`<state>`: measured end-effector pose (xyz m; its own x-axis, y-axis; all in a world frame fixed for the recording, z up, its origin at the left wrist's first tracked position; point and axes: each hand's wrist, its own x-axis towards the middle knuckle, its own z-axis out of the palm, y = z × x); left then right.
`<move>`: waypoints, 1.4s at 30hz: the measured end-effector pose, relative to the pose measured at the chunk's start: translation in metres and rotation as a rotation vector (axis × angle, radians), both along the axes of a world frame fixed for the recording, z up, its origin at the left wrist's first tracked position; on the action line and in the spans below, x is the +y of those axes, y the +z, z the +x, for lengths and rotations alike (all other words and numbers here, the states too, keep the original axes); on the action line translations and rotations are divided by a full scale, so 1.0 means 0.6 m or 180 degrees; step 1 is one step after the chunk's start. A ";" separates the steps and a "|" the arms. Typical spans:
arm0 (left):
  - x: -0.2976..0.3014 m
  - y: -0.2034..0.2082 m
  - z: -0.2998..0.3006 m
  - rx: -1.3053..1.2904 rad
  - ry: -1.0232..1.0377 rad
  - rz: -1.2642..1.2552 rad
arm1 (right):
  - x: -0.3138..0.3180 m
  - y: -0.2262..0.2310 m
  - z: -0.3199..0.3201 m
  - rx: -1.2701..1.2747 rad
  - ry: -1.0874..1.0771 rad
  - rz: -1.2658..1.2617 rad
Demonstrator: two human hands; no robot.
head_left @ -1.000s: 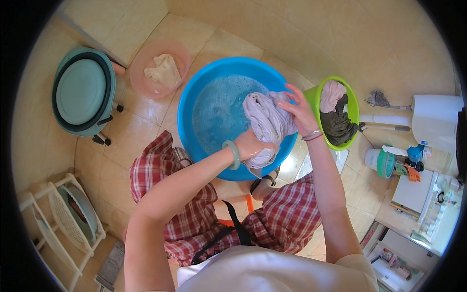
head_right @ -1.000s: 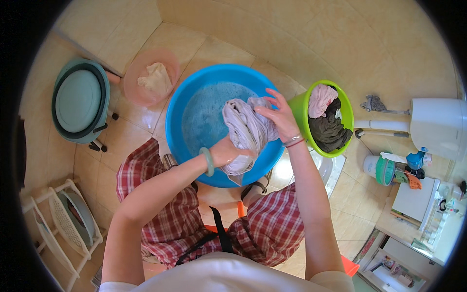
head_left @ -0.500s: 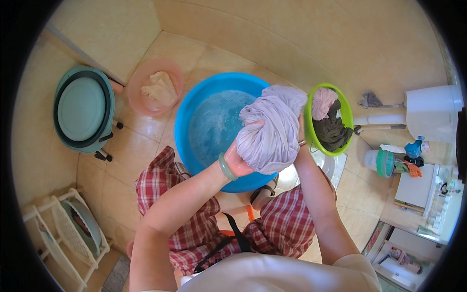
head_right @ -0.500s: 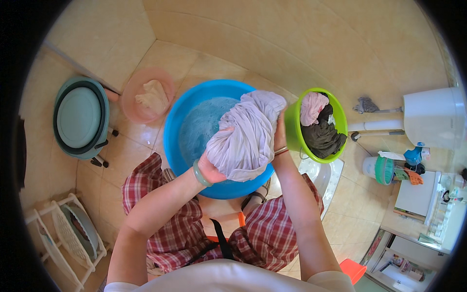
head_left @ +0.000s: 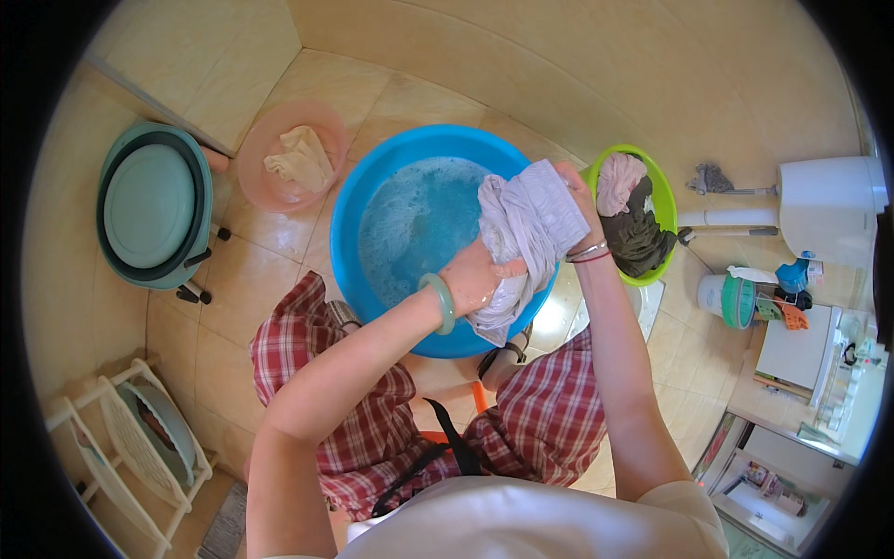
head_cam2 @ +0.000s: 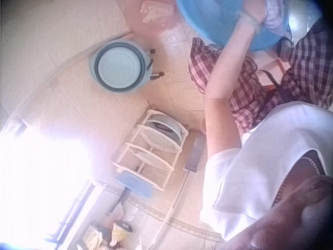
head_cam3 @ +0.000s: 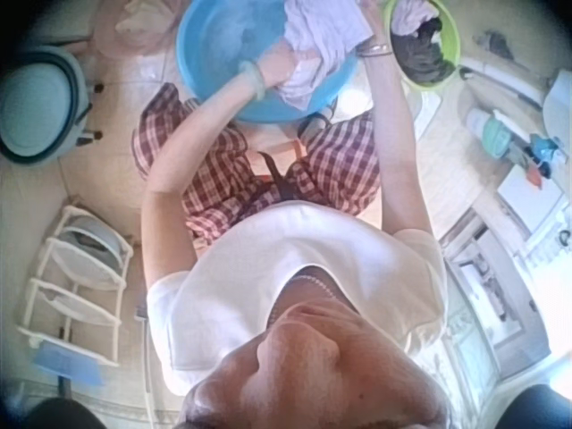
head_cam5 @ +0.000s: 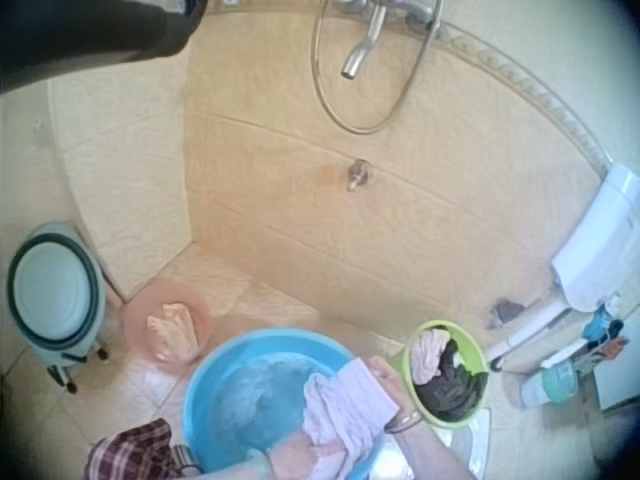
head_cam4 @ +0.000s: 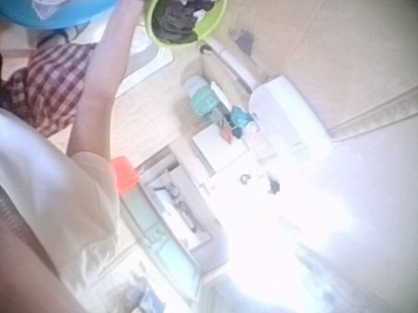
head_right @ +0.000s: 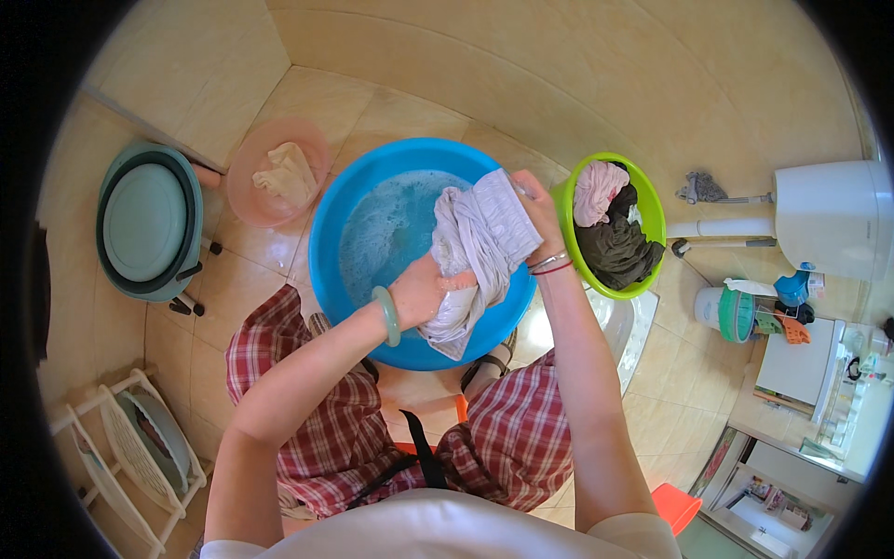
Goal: The person hand washes clothes in a blue basin filled with soapy water. They scrub and agitate a light-colored garment, wring it out, and place it in a green bucket. They then add a brown shirt and other items from a pink basin into the blue basin and continue washing them by hand.
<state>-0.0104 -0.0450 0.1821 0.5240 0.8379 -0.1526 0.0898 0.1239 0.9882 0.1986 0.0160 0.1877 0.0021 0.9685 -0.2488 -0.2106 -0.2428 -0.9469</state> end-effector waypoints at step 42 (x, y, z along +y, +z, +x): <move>0.030 -0.020 -0.039 -0.1444 -0.0301 -0.2358 | -0.031 0.020 -0.006 0.0678 0.0200 -0.0054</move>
<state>-0.0335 -0.0273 0.1703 0.7286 0.5556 -0.4005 -0.2505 0.7604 0.5992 0.1949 -0.0025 0.1995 -0.1123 0.9608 -0.2534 -0.3894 -0.2772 -0.8784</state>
